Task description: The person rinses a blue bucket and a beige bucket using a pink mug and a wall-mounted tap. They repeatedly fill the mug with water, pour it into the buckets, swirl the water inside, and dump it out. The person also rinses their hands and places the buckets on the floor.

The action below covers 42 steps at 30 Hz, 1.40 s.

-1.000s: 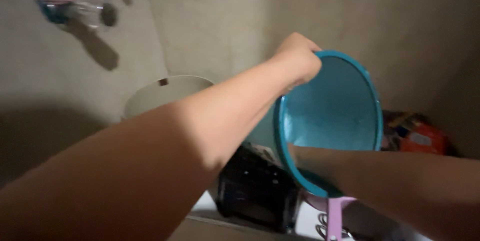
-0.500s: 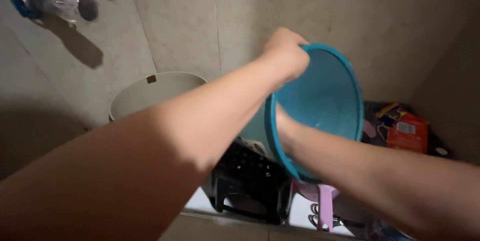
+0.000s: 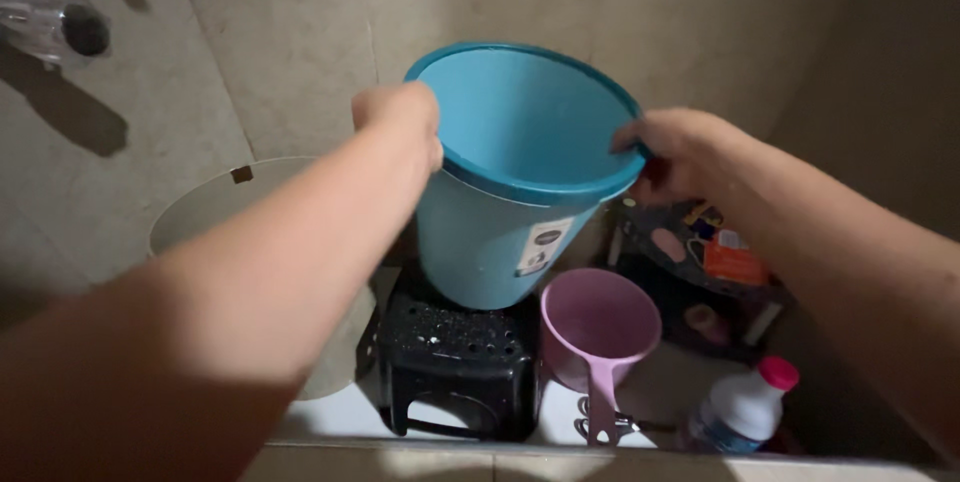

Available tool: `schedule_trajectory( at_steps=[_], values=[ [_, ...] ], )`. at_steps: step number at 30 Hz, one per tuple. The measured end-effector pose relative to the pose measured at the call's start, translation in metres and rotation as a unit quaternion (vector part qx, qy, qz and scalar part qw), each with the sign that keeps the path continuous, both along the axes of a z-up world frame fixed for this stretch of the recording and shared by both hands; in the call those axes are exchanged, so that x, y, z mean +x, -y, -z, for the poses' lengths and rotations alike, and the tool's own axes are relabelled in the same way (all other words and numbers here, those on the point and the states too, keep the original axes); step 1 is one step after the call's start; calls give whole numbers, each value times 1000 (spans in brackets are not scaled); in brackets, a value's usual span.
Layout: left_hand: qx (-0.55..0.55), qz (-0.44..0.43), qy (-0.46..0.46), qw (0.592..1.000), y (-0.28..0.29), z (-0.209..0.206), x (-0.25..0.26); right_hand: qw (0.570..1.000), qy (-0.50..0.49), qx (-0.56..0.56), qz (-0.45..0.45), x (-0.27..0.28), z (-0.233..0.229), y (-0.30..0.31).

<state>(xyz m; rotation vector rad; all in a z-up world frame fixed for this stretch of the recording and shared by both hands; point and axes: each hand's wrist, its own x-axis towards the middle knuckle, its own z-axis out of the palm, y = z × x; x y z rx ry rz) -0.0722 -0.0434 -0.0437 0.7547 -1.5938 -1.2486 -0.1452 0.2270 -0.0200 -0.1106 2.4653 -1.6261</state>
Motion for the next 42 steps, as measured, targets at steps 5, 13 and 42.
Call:
schedule_trajectory(
  at_steps=[5, 13, 42],
  values=[
    [-233, -163, 50, 958, -30, 27, 28, 987, -158, -10, 3, 2, -33, 11],
    [-357, 412, 507, 668, -93, 29, 56, 915, -387, 51, -102, 56, -66, 41],
    [-436, 126, 324, 830, 14, 20, 32, 927, -275, 250, 41, 0, -57, 27]
  ],
)
